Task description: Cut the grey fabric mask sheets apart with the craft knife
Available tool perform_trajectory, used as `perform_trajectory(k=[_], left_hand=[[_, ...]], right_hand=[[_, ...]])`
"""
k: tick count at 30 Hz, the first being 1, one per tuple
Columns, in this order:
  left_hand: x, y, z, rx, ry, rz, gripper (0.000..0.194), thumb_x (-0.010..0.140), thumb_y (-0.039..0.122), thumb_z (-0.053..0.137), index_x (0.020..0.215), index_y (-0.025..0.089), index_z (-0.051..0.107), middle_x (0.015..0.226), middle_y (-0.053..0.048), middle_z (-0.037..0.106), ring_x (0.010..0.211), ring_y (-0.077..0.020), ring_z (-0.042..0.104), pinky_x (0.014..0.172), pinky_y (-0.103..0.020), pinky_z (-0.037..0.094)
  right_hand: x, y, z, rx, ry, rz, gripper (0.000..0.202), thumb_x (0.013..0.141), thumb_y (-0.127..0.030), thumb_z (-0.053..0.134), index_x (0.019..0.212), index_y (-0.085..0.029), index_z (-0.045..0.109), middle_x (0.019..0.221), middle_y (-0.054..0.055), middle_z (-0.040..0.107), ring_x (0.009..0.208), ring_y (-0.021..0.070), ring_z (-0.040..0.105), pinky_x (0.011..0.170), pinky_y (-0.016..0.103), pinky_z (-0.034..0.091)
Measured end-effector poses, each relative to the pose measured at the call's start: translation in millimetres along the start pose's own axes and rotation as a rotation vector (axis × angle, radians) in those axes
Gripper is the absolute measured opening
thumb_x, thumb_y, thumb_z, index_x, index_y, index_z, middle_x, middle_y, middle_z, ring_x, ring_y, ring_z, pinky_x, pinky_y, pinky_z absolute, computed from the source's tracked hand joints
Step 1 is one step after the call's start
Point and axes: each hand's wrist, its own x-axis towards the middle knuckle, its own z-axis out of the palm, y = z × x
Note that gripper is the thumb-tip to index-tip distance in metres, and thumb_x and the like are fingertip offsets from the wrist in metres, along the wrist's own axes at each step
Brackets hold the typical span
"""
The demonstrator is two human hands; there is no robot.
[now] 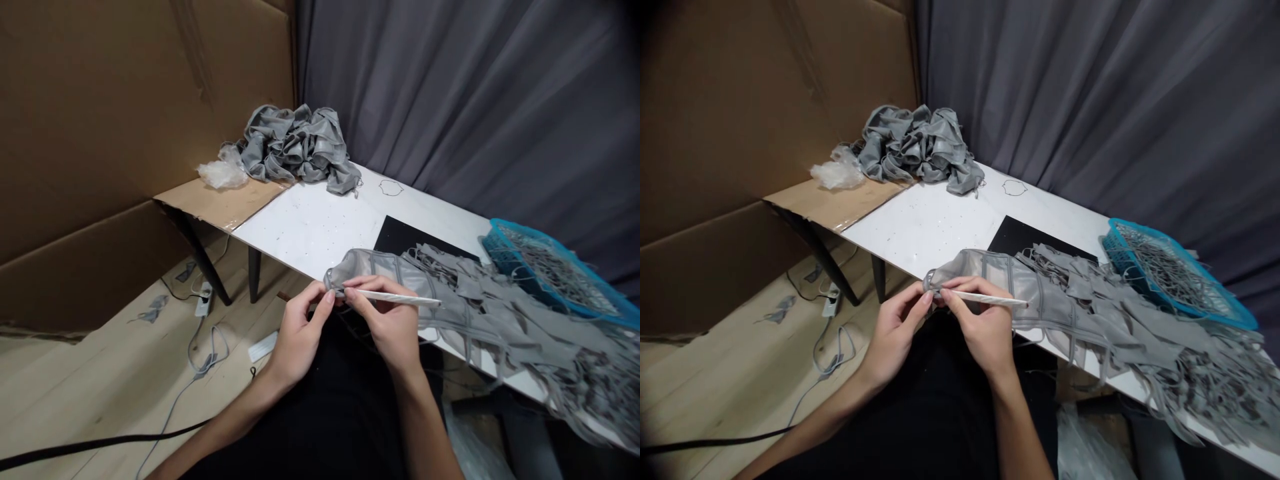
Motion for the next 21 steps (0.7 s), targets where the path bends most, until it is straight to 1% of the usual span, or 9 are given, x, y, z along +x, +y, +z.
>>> perform_trajectory(k=[4,9,13,16,18,21], left_hand=[[-1.0,-4.1,1.1,-0.008,0.003,0.004,0.026,0.111,0.044,0.067,0.099,0.022,0.07,0.096,-0.002,0.07,0.096,-0.0217,0.061,0.089,-0.03,0.048],[-0.7,-7.3,0.8,0.023,0.037,0.016,0.027,0.111,0.045,0.068,0.097,0.021,0.071,0.092,-0.001,0.067,0.09,-0.0201,0.059,0.085,-0.03,0.048],[0.0,-5.9,0.0,0.046,0.025,0.018,0.028,0.111,0.043,0.067,0.096,0.021,0.072,0.091,-0.001,0.069,0.089,-0.0196,0.062,0.084,-0.03,0.048],[-0.5,-5.5,-0.7,0.107,0.042,0.022,0.03,0.11,0.045,0.068,0.093,0.021,0.073,0.086,0.0,0.068,0.083,-0.0184,0.06,0.079,-0.029,0.047],[-1.4,-6.6,-1.3,0.124,0.05,0.008,0.031,0.11,0.047,0.068,0.094,0.021,0.072,0.086,0.0,0.068,0.081,-0.0182,0.058,0.076,-0.029,0.046],[-2.8,-9.4,-2.2,0.118,0.037,-0.02,0.031,0.11,0.05,0.067,0.099,0.021,0.072,0.088,0.0,0.068,0.081,-0.0184,0.058,0.071,-0.028,0.044]], right_hand=[[0.0,2.2,1.4,0.026,-0.025,0.038,0.014,0.093,-0.032,0.091,0.085,-0.024,0.083,0.099,0.006,0.086,0.093,0.0238,0.082,0.087,0.037,0.069],[0.8,3.7,3.3,0.071,-0.007,0.073,0.016,0.093,-0.034,0.092,0.085,-0.022,0.083,0.098,0.005,0.086,0.077,0.0182,0.077,0.076,0.032,0.067],[1.2,4.9,5.6,0.105,0.019,0.091,0.018,0.09,-0.035,0.093,0.084,-0.022,0.083,0.095,0.005,0.085,0.073,0.0168,0.075,0.072,0.03,0.066],[0.9,6.2,6.4,0.087,0.032,0.104,0.02,0.09,-0.037,0.094,0.083,-0.022,0.084,0.096,0.005,0.085,0.072,0.0169,0.075,0.07,0.03,0.066],[0.5,7.2,6.5,0.062,0.026,0.1,0.019,0.09,-0.039,0.094,0.084,-0.023,0.085,0.098,0.006,0.086,0.073,0.0181,0.076,0.071,0.032,0.067],[-0.4,8.4,6.4,0.024,0.02,0.074,0.017,0.09,-0.038,0.093,0.086,-0.024,0.087,0.098,0.006,0.086,0.08,0.0212,0.079,0.079,0.035,0.069]])
